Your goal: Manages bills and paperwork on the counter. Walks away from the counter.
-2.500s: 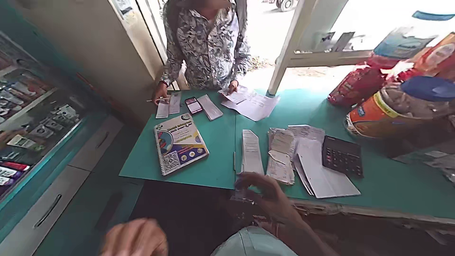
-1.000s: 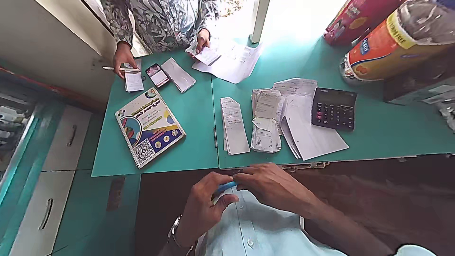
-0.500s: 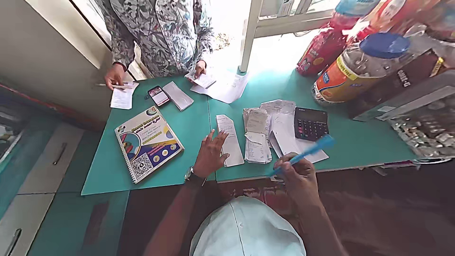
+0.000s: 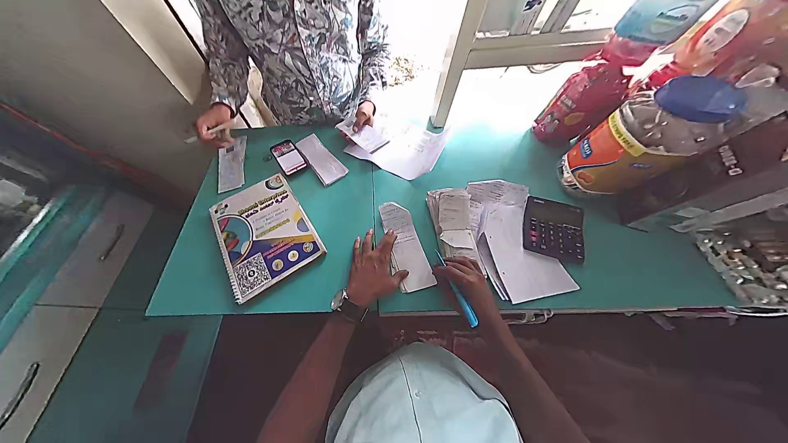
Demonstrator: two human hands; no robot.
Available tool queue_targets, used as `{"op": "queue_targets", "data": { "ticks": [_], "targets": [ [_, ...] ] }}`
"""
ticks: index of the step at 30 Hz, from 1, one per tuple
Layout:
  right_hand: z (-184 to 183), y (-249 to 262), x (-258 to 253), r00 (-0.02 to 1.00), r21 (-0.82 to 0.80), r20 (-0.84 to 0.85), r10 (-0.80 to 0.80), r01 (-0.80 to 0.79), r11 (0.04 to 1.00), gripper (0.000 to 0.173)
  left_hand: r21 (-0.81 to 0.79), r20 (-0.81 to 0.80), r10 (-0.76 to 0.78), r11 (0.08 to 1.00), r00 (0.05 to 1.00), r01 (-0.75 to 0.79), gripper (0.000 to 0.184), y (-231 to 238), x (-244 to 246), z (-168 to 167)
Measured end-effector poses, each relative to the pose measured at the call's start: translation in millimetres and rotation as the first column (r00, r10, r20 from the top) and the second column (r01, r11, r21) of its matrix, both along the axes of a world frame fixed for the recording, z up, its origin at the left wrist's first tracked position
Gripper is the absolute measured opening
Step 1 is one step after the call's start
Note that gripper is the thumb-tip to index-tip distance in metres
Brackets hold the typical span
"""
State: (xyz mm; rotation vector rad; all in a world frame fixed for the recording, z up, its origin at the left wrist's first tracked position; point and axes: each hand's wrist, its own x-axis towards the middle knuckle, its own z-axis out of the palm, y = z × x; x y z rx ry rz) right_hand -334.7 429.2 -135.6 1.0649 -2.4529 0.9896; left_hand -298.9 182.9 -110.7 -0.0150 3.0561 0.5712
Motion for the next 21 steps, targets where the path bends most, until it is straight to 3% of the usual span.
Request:
{"op": "queue_targets", "data": {
  "ticks": [4, 8, 11, 14, 16, 19, 21],
  "targets": [
    [4.5, 17.5, -12.0, 0.994, -0.06, 0.062, 0.085, -0.081, 0.995, 0.02, -0.008, -0.026, 0.053, 0.999, 0.998, -0.053, 0.084, 11.7, 8.5, -6.9],
    [23.4, 12.6, -5.3, 0.973, -0.326, 0.22, 0.074, 0.002, 0.945, 0.028, 0.009, -0.105, 0.087, 0.996, 0.991, -0.087, 0.083, 15.8, 15.2, -18.7],
    [48.4, 0.3, 4.5, 0.934, -0.58, 0.333, 0.132, 0.092, 0.81, 0.047, 0.028, -0.13, 0.115, 0.993, 0.985, -0.112, 0.089, 16.8, 17.5, -21.1],
    [65.4, -12.4, 6.1, 0.81, -0.764, 0.49, 0.323, 0.221, 0.606, 0.071, 0.037, -0.128, 0.128, 0.991, 0.983, -0.125, 0.093, 16.6, 16.7, -19.5],
    [69.4, -20.0, 5.7, 0.783, -0.791, 0.502, 0.368, 0.244, 0.561, 0.068, 0.035, -0.14, 0.132, 0.991, 0.981, -0.128, 0.094, 17.0, 17.2, -18.9],
    [66.9, -39.2, 5.4, 0.771, -0.794, 0.517, 0.372, 0.269, 0.545, 0.045, 0.018, -0.148, 0.131, 0.991, 0.98, -0.13, 0.093, 15.7, 16.2, -18.8],
    [55.5, -53.1, 5.6, 0.743, -0.764, 0.556, 0.373, 0.28, 0.581, 0.033, 0.02, -0.141, 0.134, 0.991, 0.981, -0.132, 0.093, 17.2, 17.9, -23.5]
  ]
}}
